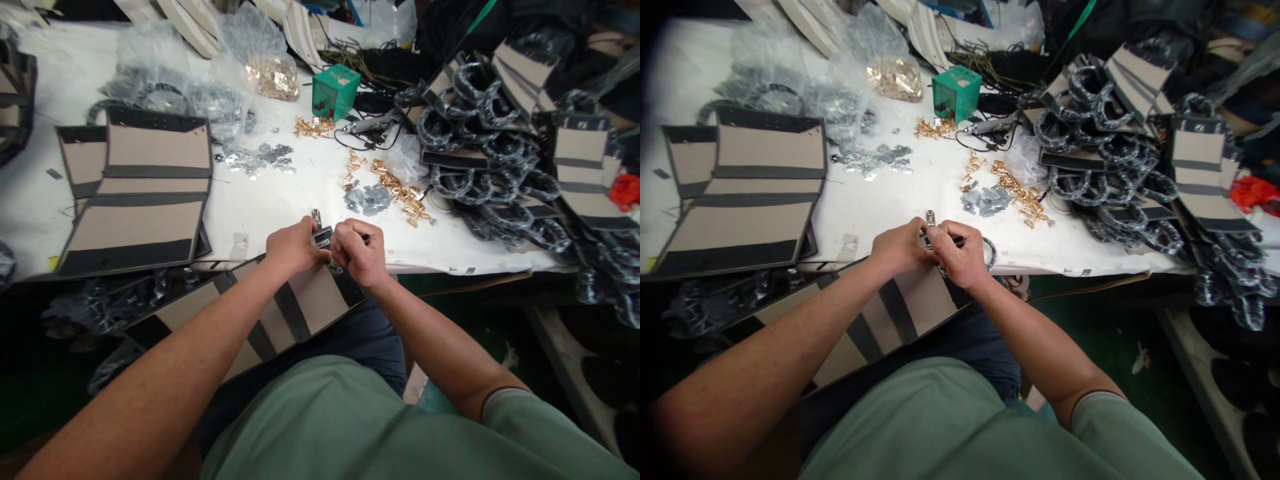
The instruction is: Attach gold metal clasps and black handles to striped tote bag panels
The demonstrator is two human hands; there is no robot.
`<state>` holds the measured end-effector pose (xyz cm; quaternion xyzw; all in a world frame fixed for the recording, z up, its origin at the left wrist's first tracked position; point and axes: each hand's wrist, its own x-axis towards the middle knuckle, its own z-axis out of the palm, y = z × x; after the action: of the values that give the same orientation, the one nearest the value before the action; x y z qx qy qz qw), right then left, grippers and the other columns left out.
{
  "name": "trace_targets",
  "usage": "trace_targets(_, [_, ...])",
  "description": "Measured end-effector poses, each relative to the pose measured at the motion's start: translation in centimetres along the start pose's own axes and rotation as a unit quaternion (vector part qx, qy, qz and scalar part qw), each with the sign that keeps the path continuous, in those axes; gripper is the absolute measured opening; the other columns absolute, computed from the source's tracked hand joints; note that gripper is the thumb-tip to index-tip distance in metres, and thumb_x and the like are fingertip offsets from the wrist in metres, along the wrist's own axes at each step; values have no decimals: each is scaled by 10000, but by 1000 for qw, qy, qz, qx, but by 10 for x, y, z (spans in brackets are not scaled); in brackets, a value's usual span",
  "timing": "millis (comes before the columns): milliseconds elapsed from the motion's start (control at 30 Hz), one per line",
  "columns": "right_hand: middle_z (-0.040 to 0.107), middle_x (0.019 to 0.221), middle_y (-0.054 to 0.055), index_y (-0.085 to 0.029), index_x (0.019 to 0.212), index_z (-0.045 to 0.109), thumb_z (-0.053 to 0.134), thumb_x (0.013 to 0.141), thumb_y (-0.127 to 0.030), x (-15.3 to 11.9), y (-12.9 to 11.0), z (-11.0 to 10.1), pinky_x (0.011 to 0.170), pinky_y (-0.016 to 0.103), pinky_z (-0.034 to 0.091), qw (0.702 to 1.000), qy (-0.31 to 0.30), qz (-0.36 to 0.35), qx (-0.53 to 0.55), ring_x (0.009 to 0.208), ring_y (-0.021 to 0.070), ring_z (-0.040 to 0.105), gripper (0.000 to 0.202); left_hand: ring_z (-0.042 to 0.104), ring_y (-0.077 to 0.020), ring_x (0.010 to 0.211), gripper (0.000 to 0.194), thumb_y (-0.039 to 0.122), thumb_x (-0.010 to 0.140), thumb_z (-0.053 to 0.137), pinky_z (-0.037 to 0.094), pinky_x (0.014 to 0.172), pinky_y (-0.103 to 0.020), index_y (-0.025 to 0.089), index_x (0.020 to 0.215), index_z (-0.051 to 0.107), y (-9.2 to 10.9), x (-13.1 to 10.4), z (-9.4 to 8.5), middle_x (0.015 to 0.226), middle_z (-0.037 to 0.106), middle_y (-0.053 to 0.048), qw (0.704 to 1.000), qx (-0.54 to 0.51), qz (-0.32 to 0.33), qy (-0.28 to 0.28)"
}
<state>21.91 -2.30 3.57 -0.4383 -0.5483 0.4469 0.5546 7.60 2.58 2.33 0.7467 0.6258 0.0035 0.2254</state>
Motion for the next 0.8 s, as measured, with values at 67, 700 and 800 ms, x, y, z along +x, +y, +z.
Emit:
trace_targets(67, [456, 473, -51, -214, 590, 478, 635, 934, -525, 1, 0, -2, 463, 266, 295, 1000, -7, -7, -8, 438, 97, 373, 490, 709, -353, 988, 719, 748, 672, 686, 490, 795, -391, 294, 1220, 584, -1, 0, 0, 1061, 764, -88, 1000, -1, 8, 0])
trace_targets(700, [436, 527, -34, -207, 574, 483, 579, 952, -464, 2, -15, 1, 506, 279, 325, 991, -84, -55, -90, 493, 107, 393, 467, 719, -329, 994, 581, 625, 773, 626, 504, 790, -387, 301, 1254, 579, -5, -6, 0, 1052, 769, -75, 999, -21, 36, 7])
trace_targets(800, [423, 513, -43, -221, 582, 466, 588, 945, -519, 0, -16, -1, 454, 278, 308, 998, -36, -54, -4, 431, 100, 358, 485, 713, -333, 1000, 651, 659, 731, 663, 504, 805, -396, 306, 1272, 580, -6, -5, 3, 1068, 768, -69, 999, -31, 30, 20])
